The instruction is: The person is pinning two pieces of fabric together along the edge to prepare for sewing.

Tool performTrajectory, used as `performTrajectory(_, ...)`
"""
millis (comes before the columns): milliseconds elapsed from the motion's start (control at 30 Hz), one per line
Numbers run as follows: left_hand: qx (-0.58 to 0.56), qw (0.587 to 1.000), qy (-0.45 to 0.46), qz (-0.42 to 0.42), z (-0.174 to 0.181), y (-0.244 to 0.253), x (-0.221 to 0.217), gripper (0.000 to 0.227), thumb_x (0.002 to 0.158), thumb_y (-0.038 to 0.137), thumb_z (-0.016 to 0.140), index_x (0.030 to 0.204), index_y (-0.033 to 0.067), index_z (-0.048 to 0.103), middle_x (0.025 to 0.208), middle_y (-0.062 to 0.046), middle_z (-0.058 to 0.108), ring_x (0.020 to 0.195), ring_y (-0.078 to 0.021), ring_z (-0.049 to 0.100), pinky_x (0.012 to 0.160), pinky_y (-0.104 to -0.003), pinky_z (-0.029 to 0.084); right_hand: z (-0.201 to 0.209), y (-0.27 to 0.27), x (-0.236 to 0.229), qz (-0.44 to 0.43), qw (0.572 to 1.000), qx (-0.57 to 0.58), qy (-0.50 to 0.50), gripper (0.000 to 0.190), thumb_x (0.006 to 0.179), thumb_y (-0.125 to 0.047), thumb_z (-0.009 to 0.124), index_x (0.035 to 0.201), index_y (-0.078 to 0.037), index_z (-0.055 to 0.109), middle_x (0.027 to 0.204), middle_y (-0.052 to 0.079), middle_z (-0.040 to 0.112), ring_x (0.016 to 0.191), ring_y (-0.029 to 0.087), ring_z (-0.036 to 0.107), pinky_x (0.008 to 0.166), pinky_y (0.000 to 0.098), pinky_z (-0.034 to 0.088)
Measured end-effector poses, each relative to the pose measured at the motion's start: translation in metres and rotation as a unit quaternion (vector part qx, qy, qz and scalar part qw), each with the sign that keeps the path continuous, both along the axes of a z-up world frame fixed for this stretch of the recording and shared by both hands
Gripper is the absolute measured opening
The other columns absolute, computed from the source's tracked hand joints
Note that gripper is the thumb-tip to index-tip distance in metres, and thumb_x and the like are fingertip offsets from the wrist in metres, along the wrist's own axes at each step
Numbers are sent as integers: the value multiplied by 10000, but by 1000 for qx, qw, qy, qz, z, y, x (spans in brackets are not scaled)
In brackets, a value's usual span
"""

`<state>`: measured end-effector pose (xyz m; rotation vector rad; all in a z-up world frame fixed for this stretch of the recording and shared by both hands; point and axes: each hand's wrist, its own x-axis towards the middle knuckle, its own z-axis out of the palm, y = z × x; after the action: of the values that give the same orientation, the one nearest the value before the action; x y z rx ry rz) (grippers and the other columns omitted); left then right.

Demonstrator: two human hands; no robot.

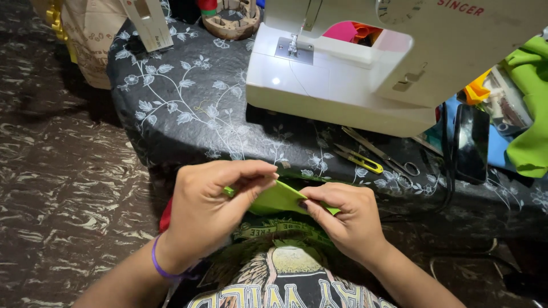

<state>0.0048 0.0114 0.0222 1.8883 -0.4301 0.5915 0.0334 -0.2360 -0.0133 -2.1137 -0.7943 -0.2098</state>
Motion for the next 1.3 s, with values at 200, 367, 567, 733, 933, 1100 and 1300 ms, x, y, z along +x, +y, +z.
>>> performTrajectory(200, -30, 999, 1, 19, 8, 13, 5, 122, 905, 44, 852, 1025, 47, 830, 943, -83, 852, 778, -106, 789, 742, -214, 664, -4, -10, 0, -25, 999, -5, -20, 145, 878, -89, 750, 990, -93, 843, 916, 26, 863, 733, 113, 791, 687, 248, 606)
performTrajectory(367, -123, 986, 100, 56, 15, 28, 9, 156, 901, -17, 855, 1047, 21, 817, 984, -102, 841, 878, -116, 780, 856, -215, 664, -17, -32, 4, -75, 997, -18, -8, 210, 860, -102, 762, 1045, -130, 857, 1013, 16, 877, 850, 95, 831, 804, 229, 632)
performTrajectory(567, -133, 982, 107, 83, 18, 42, 16, 151, 967, -40, 816, 1110, -6, 786, 1030, -117, 806, 926, -143, 756, 875, -237, 670, -62, -63, 14, -97, 984, -143, -39, 566, 752, -50, 746, 1308, -154, 768, 1213, 33, 831, 1053, 195, 790, 984, 330, 588)
performTrajectory(733, -149, 974, 117, 124, -2, 66, 29, 145, 1025, 4, 833, 1156, 10, 771, 1056, -89, 784, 935, -100, 720, 876, -213, 626, -77, -93, 16, -156, 982, -104, 13, 547, 741, -15, 727, 1264, -154, 806, 1171, 52, 843, 1056, 171, 809, 1044, 325, 611)
performTrajectory(933, -188, 957, 158, 153, -29, 90, 37, 167, 1056, 82, 839, 1199, 53, 757, 1049, -53, 770, 902, -70, 718, 807, -192, 634, -65, -109, 10, -222, 973, 40, 41, 214, 821, 37, 795, 995, -72, 856, 993, 80, 852, 926, 152, 801, 909, 277, 652)
performTrajectory(1100, -246, 940, 183, 147, -55, 115, 38, 211, 1057, 124, 821, 1243, 95, 727, 1113, -48, 787, 919, -68, 766, 798, -150, 651, -52, -106, 7, -223, 973, 31, -51, 155, 831, 65, 800, 911, -63, 837, 900, 83, 808, 849, 178, 758, 836, 297, 619)
performTrajectory(1300, -56, 971, 142, 184, -106, 161, 13, 148, 1291, 93, 676, 1372, -21, 626, 1304, -152, 711, 1156, -172, 654, 1018, -251, 509, -28, -84, 4, -262, 937, -56, -222, 97, 941, 66, 783, 969, -12, 833, 861, 96, 805, 714, 188, 721, 703, 323, 566)
